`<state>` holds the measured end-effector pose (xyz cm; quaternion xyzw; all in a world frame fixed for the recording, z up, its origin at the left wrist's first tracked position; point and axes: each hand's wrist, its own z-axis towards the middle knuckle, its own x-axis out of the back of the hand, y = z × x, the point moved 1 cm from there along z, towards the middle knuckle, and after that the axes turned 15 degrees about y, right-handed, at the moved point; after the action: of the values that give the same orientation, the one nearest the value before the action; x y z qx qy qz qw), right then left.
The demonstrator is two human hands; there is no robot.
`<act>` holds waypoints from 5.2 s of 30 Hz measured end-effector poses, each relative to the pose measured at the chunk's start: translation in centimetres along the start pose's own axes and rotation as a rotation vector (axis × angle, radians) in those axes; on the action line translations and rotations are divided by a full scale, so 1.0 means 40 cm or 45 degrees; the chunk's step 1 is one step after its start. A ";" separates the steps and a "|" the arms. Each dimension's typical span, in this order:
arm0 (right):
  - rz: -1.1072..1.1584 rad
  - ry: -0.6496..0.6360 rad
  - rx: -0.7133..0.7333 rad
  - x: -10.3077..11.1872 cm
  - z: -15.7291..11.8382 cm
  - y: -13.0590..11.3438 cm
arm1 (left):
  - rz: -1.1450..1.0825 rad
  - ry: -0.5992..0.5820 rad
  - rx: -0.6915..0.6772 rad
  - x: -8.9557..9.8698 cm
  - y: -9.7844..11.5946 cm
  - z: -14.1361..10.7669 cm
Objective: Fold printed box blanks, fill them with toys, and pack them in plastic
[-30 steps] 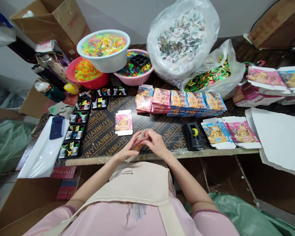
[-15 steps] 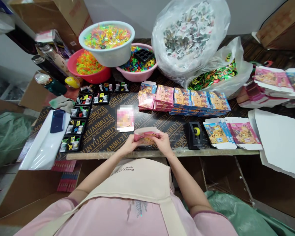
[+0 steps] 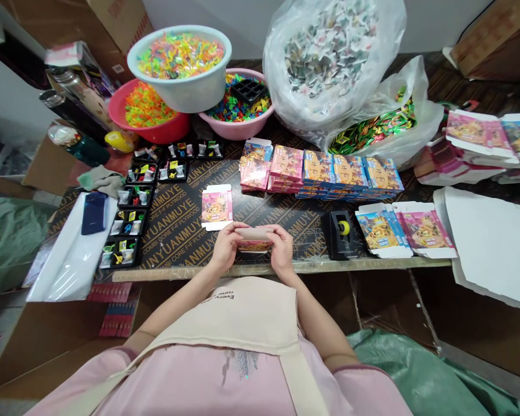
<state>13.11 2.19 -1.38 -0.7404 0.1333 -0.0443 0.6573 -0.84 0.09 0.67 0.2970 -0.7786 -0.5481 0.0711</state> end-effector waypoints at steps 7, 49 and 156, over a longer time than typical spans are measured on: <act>0.115 0.065 0.071 -0.024 -0.007 -0.013 | -0.117 0.110 -0.196 -0.012 0.007 -0.022; -1.098 0.456 0.492 0.574 0.132 -0.037 | 1.439 -0.634 -1.749 -0.029 0.035 0.024; -1.174 -0.807 0.945 -0.008 0.196 -0.171 | 1.780 -0.447 -1.137 0.179 0.105 0.085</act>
<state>15.65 10.50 4.38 -0.4236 -0.4201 -0.1438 0.7896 -9.75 -0.11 1.56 -0.3978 -0.4933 -0.6724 0.3824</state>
